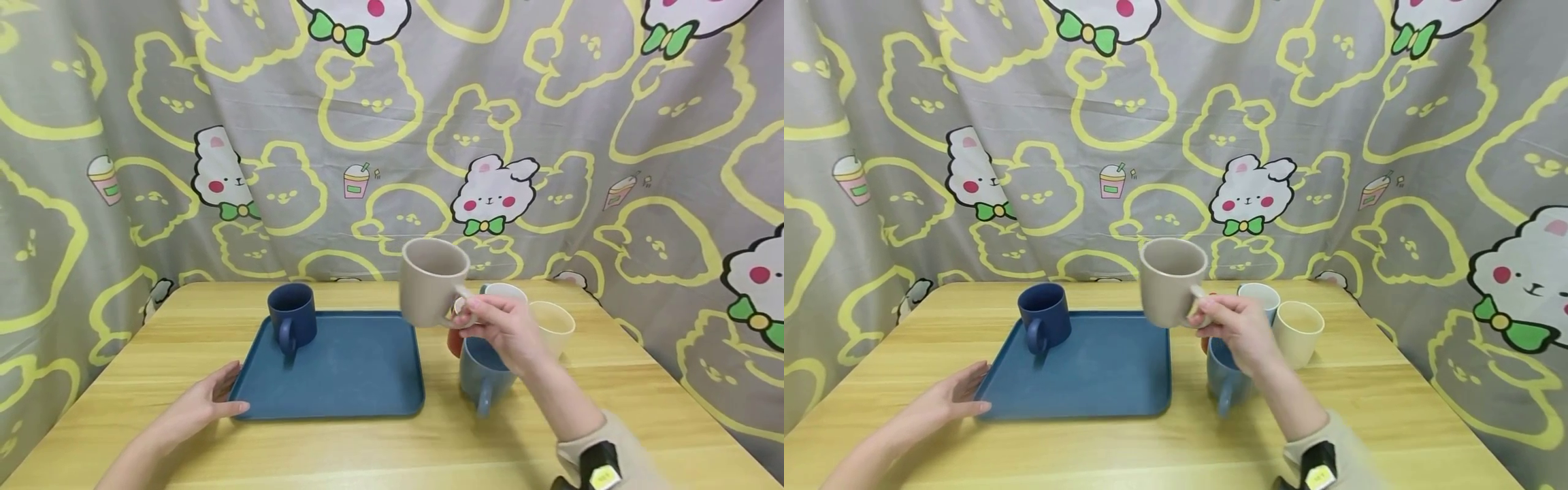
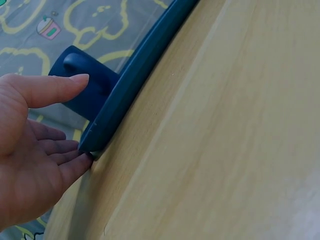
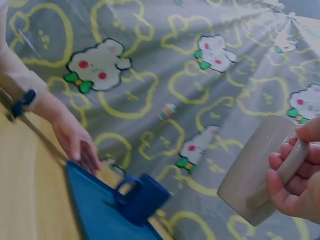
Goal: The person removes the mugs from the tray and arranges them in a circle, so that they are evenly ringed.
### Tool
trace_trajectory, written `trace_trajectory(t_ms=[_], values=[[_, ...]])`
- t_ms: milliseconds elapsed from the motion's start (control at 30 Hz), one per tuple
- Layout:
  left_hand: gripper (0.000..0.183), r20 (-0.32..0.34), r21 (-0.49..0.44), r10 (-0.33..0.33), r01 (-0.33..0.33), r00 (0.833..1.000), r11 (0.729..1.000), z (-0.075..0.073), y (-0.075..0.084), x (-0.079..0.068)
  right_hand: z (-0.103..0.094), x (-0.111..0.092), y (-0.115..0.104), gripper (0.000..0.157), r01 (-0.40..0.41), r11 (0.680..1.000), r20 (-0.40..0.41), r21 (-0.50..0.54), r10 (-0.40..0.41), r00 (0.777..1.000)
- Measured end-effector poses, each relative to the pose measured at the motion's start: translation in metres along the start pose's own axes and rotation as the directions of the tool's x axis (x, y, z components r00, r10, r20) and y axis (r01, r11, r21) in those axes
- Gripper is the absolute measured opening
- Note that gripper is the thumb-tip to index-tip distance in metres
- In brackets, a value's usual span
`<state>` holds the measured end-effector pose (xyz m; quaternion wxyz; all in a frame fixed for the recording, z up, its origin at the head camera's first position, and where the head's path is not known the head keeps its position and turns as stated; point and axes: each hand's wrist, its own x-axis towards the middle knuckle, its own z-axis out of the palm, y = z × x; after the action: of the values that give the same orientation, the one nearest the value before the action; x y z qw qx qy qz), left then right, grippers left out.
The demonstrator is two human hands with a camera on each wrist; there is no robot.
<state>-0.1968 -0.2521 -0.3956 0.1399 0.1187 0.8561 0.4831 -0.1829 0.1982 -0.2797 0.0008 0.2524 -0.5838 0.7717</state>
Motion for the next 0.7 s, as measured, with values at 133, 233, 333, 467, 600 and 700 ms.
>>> trace_trajectory(t_ms=[133,233,333,467,600,700], values=[[0.089,-0.002,0.001,0.011,-0.011,1.0,1.0,0.001,0.0,0.0,-0.024,-0.013,-0.012,0.032,0.043,0.999,-0.001,0.023,-0.043,0.999],[0.088,-0.004,0.008,0.022,-0.022,1.0,1.0,0.002,0.001,0.0,-0.04,-0.023,-0.021,0.033,0.093,0.995,-0.028,0.032,-0.092,0.995],[0.088,-0.005,0.004,0.017,-0.016,1.0,1.0,0.002,0.003,0.0,-0.056,-0.033,-0.03,0.034,0.146,0.988,-0.051,0.047,-0.143,0.988],[0.089,-0.01,0.001,0.004,-0.004,1.0,1.0,0.003,0.004,0.0,-0.078,-0.045,-0.04,0.036,0.181,0.981,-0.051,0.072,-0.178,0.983],[0.088,-0.01,0.008,0.012,-0.012,1.0,1.0,0.002,0.004,0.0,-0.097,-0.059,-0.048,0.039,0.177,0.981,-0.044,0.085,-0.174,0.984],[0.088,-0.015,0.011,0.006,-0.005,1.0,1.0,0.002,0.004,-0.001,-0.11,-0.07,-0.051,0.041,0.168,0.981,-0.041,0.097,-0.164,0.986]])
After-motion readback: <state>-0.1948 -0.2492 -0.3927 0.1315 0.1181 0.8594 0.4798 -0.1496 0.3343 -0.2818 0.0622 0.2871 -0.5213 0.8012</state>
